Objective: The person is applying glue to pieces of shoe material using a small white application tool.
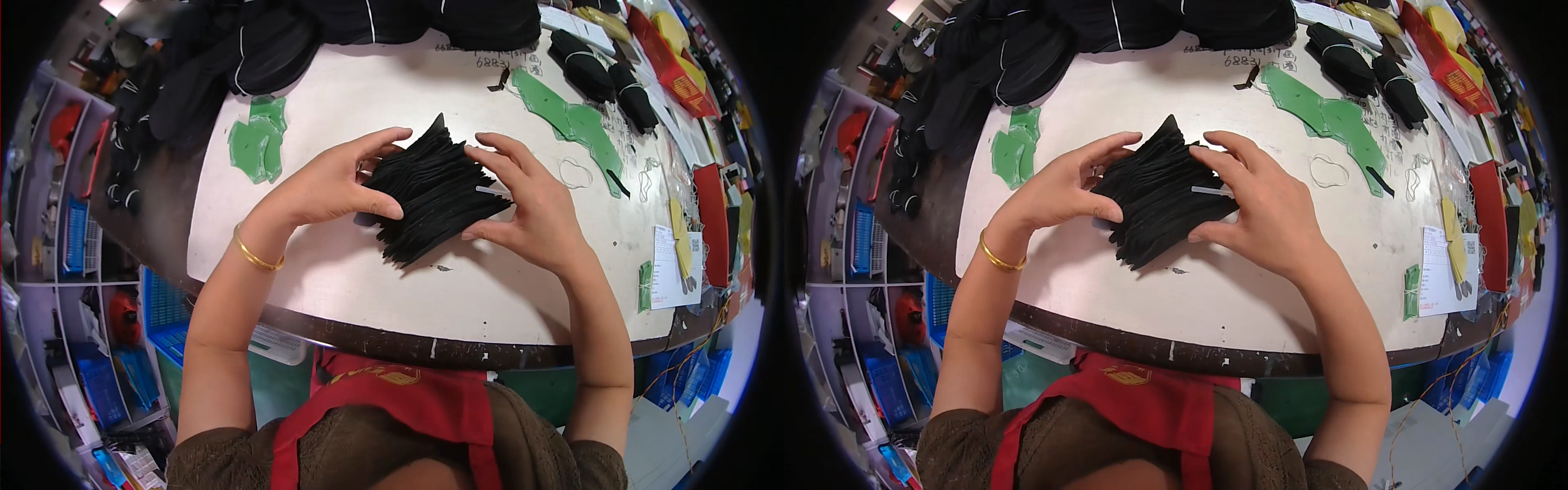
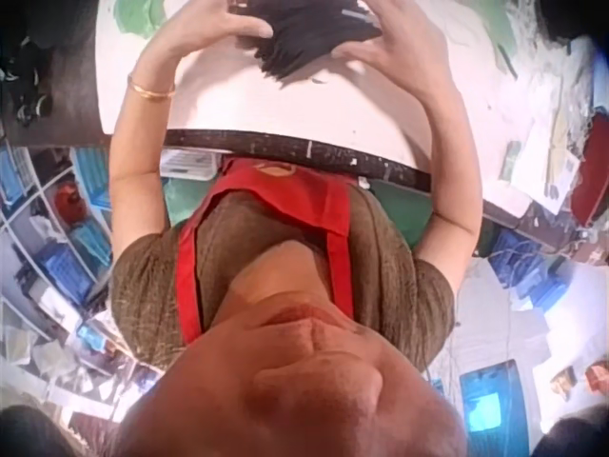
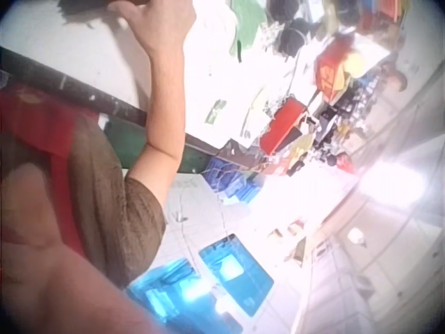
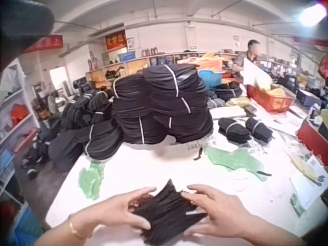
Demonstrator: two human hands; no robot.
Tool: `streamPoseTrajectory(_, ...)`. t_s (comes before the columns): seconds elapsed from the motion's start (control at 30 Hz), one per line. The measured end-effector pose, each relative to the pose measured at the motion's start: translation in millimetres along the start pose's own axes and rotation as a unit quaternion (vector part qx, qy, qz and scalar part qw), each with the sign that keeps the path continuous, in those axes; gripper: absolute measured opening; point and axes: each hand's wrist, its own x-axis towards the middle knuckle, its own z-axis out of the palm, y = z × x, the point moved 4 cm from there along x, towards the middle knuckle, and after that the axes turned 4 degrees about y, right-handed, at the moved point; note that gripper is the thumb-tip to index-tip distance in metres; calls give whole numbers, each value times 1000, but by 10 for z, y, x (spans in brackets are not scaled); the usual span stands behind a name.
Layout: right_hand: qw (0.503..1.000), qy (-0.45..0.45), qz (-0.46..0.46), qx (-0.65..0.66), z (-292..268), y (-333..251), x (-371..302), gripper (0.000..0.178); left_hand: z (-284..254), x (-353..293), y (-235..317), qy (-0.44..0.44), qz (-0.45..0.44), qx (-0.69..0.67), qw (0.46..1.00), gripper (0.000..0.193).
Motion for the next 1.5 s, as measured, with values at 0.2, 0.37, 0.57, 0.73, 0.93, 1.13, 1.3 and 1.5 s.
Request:
streamPoseTrajectory(0.2,1000,26,-11,13,5,18,-6,69,22,10,-53,-13,35,-68,997,85)
streamPoseTrajectory(0.37,998,42,-53,4,6,-15,29,67,57,28,-51,2,11,-116,993,71)
streamPoseTrajectory(0.57,999,29,-35,14,8,-38,40,63,76,32,-48,48,-14,-74,996,64)
streamPoseTrajectory(0.73,999,13,-46,-6,58,-39,-31,60,110,28,-39,53,24,-64,996,60)
streamPoseTrajectory(0.93,1000,9,-17,9,102,-7,-123,57,105,66,-52,88,50,-36,994,53)
streamPoseTrajectory(1.13,1000,-4,-14,22,99,-59,-104,61,121,64,-46,80,46,-38,995,53)
streamPoseTrajectory(1.3,999,-20,19,27,125,-41,-63,70,102,2,-26,73,56,-21,996,53)
streamPoseTrajectory(1.5,998,-24,17,55,194,39,1,64,89,94,36,65,48,8,997,60)
